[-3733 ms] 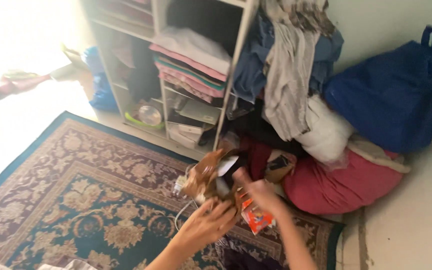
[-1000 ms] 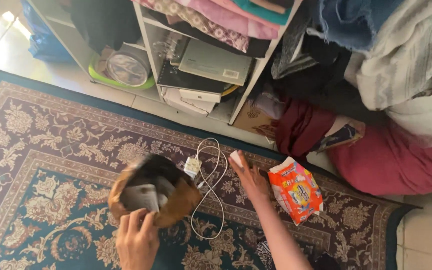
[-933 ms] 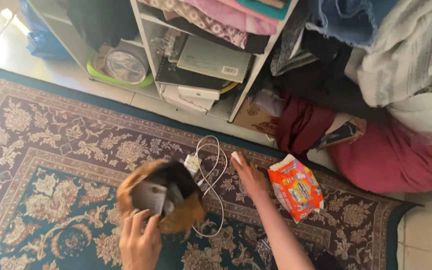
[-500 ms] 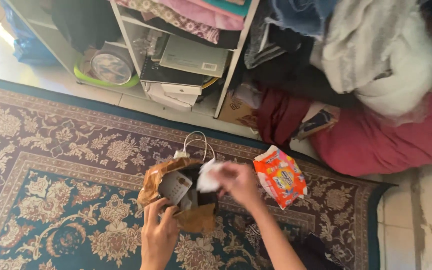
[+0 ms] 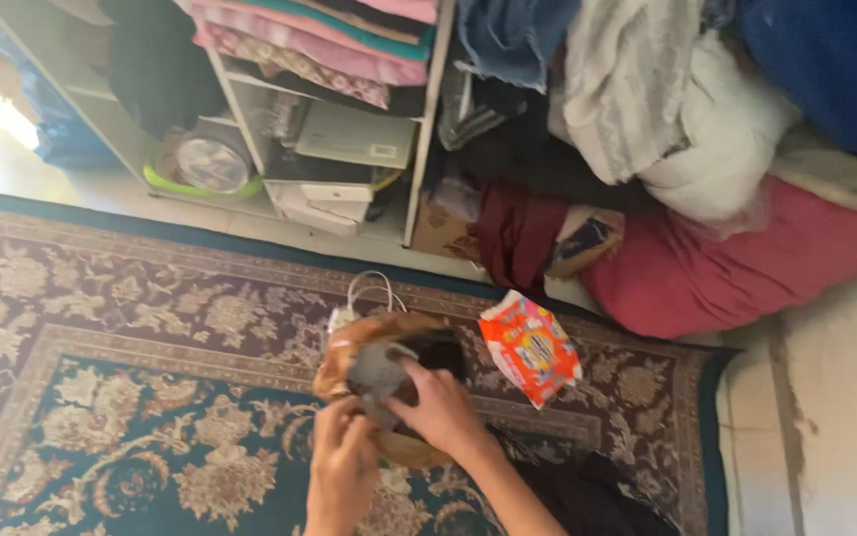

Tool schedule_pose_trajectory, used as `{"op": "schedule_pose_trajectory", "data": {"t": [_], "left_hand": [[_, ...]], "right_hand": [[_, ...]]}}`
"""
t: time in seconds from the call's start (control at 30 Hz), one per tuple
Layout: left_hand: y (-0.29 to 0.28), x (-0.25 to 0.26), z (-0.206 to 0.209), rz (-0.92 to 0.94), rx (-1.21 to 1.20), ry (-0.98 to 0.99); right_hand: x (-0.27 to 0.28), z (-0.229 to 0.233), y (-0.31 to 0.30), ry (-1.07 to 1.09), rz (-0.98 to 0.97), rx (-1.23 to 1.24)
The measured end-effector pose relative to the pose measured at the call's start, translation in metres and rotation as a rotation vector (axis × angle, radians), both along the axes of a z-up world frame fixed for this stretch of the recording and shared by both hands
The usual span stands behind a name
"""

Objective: Sort and organize various items into bags and baskets.

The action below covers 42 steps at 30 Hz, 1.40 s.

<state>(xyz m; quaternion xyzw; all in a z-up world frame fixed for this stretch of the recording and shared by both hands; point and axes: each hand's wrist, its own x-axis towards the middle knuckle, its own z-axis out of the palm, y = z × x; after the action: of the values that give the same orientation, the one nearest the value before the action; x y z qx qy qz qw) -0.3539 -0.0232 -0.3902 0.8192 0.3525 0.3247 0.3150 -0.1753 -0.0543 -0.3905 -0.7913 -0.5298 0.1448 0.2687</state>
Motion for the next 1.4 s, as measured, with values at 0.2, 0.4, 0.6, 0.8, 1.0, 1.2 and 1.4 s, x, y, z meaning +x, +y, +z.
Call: {"op": "schedule_pose_trajectory", "data": {"t": [0.2, 0.4, 0.6, 0.8, 1.0, 1.2, 1.4], "left_hand": [[-0.009, 0.009, -0.002, 0.065, -0.159, 0.101], [-0.024, 0.030, -0.016, 0.019, -0.137, 0.106], [-0.031, 0.041, -0.009, -0.045, -0.087, 0.163], [-0.031, 0.038, 0.002, -0.057, -0.140, 0.171], [-0.039, 0.033, -0.002, -0.020, -0.220, 0.123], [-0.050, 0.037, 0.043, 0.076, 0.167, 0.242], [-0.055, 0.031, 0.004, -0.010, -1.221, -0.349]], "right_hand": [[0.092, -0.011, -0.040, -0.130, -0.400, 0.151], [0.142, -0.085, -0.074, -0.293, -0.317, 0.033], [0.136, -0.166, -0.114, -0.295, -0.330, -0.309], [0.164, -0.121, -0.111, -0.011, -0.499, -0.191], [0.174, -0.127, -0.132, 1.015, -0.860, 0.134], [0.128, -0.091, -0.141, 1.618, -0.650, 0.407], [0.084, -0.026, -0.156, 1.615, -0.653, 0.014]]}}
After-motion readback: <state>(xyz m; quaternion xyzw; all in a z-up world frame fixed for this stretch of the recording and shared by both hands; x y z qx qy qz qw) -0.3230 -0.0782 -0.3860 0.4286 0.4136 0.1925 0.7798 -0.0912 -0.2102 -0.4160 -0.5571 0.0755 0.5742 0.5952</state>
